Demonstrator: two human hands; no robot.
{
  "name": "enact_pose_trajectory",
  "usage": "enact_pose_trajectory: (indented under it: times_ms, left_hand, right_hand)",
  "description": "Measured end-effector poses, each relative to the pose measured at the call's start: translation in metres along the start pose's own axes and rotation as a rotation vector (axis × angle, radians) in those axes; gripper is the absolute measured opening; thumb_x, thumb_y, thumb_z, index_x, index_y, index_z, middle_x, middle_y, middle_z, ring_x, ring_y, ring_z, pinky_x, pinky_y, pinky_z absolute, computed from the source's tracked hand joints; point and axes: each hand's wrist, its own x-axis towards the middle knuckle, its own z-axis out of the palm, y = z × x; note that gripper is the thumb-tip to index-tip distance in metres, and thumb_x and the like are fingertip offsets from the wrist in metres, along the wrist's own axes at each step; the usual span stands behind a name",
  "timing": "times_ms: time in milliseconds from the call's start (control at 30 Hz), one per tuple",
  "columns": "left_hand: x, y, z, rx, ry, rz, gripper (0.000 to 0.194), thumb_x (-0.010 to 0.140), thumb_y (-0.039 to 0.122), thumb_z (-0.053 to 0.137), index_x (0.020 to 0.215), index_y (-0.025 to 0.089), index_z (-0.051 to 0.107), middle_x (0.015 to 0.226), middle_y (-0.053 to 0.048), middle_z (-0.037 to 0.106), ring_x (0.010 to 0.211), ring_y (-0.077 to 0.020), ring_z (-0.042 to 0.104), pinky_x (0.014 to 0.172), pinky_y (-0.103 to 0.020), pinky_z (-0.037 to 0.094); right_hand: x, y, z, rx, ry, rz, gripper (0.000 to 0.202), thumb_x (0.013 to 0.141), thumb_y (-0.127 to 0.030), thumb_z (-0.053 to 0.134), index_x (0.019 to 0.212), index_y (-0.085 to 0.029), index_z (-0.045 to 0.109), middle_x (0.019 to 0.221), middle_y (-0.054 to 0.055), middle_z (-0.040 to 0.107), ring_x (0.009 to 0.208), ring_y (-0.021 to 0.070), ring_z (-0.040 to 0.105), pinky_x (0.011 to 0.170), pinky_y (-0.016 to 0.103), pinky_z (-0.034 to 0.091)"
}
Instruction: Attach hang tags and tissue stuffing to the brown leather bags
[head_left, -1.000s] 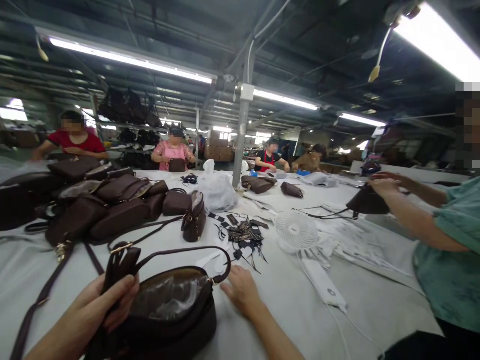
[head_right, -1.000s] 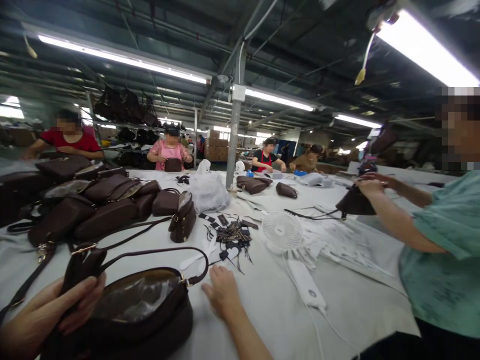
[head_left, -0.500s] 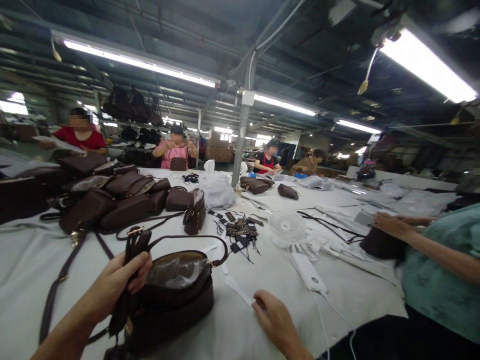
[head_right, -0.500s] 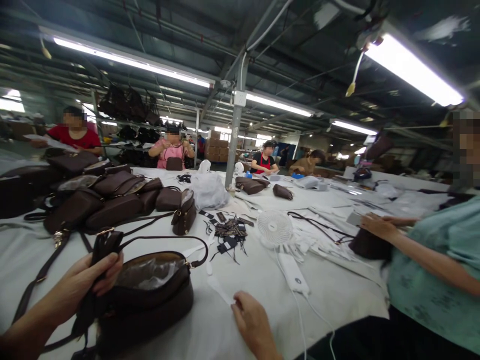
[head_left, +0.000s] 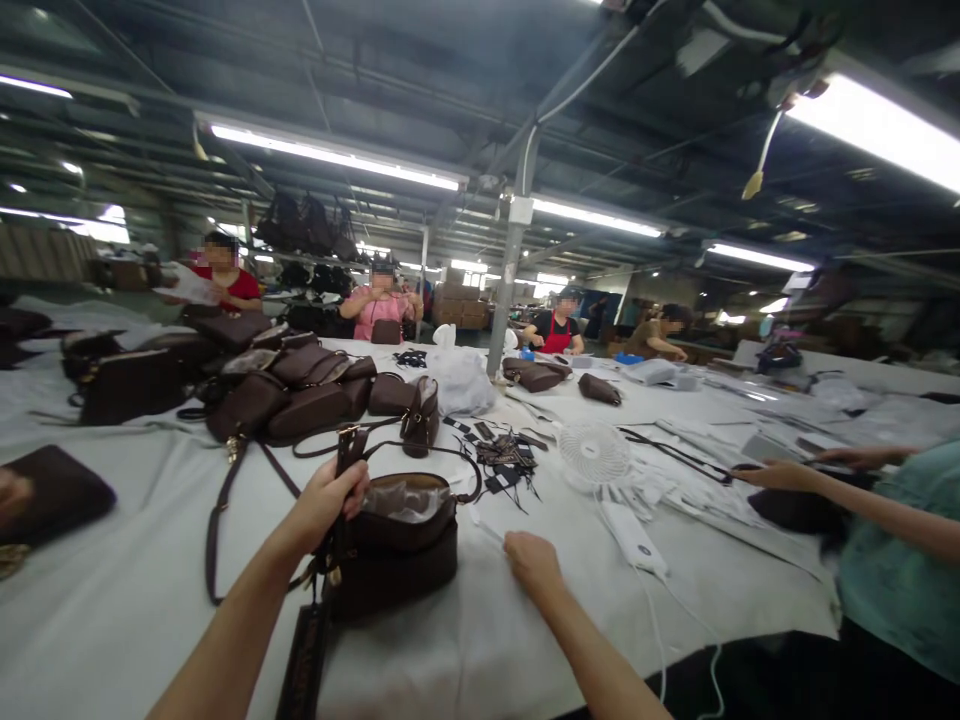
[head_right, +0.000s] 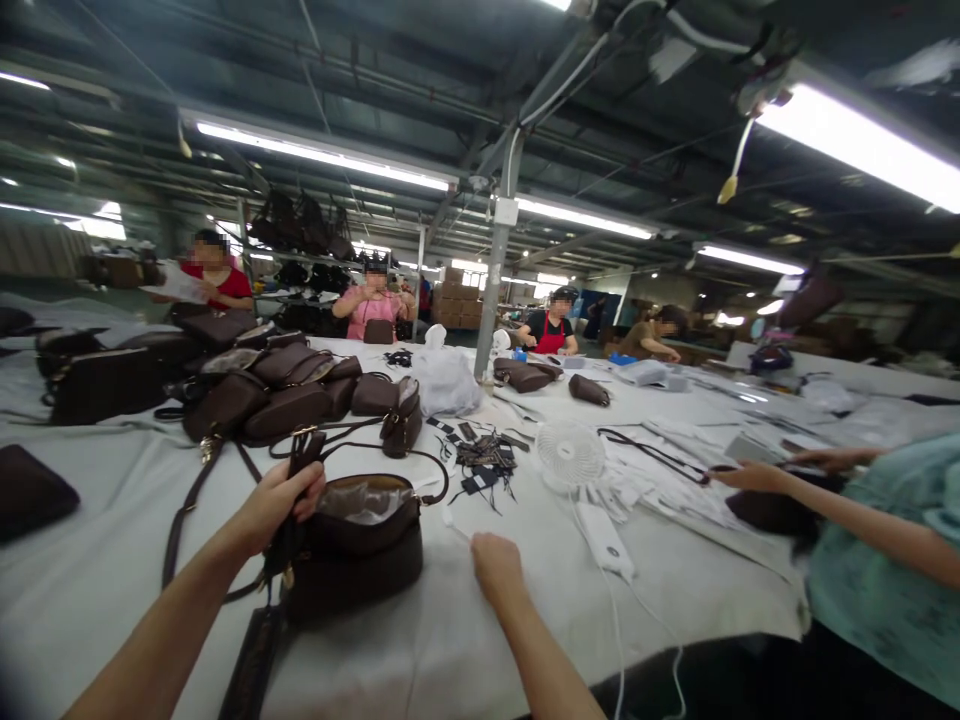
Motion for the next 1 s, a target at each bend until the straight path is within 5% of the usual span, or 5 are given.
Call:
enact_pose_trajectory:
  times_ms: [167, 333, 767, 900, 1000]
  left_hand:
    - [0.004, 0.000, -0.002, -0.038, -0.047, 0.018, 0.034, 0.074, 0.044, 0.062, 0.066, 0.020, 0.039, 0.050, 0.009, 0.041, 0.036, -0.0036, 0.033, 0.037, -0.018, 0.026]
    - [0.008, -0.002, -0.002, -0.070, -0.082, 0.026, 0.030, 0.076, 0.040, 0.059, 0.067, 0.020, 0.038, 0.050, 0.010, 0.040, 0.037, -0.0035, 0.032, 0.037, -0.017, 0.027]
    - [0.006, 0.011, 0.010, 0.296, -0.137, 0.200, 0.007, 0.078, 0.022, 0.047, 0.083, 0.018, 0.050, 0.064, 0.004, 0.051, 0.053, -0.0113, 0.045, 0.052, -0.023, 0.038]
    - [0.009, 0.020, 0.009, 0.583, -0.158, 0.270, 0.038, 0.077, 0.017, 0.048, 0.114, 0.017, 0.055, 0.087, -0.005, 0.065, 0.077, -0.0202, 0.058, 0.071, -0.029, 0.045]
    - [0.012, 0.020, 0.009, 0.772, -0.196, 0.231, 0.072, 0.078, 0.016, 0.048, 0.147, 0.014, 0.026, 0.102, -0.013, 0.069, 0.089, -0.0262, 0.062, 0.078, -0.035, 0.046]
  right_hand:
    - [-0.032, 0.006, -0.031, 0.503, -0.010, -0.052, 0.040, 0.097, -0.030, 0.023, 0.086, -0.015, 0.059, 0.077, 0.005, 0.068, 0.059, 0.0113, 0.065, 0.051, 0.020, 0.047]
    - [-0.060, -0.030, -0.063, 1.361, -0.120, -0.137, 0.042, 0.081, -0.057, 0.059, 0.084, -0.015, 0.058, 0.063, -0.004, 0.056, 0.041, 0.0052, 0.045, 0.040, 0.018, 0.035]
    - [-0.006, -0.159, -0.100, 1.184, -0.189, -0.217, 0.036, 0.075, -0.055, 0.055, 0.080, -0.020, 0.051, 0.050, -0.007, 0.053, 0.033, 0.0077, 0.045, 0.029, 0.016, 0.030]
    - [0.011, -0.171, -0.101, 1.431, -0.171, -0.259, 0.032, 0.071, -0.046, 0.061, 0.086, -0.019, 0.054, 0.059, -0.007, 0.056, 0.036, 0.0039, 0.040, 0.032, 0.014, 0.027]
    - [0.017, -0.166, -0.096, 1.537, -0.218, -0.261, 0.032, 0.067, -0.040, 0.066, 0.090, -0.019, 0.056, 0.054, -0.009, 0.049, 0.036, 0.0032, 0.034, 0.033, 0.013, 0.022]
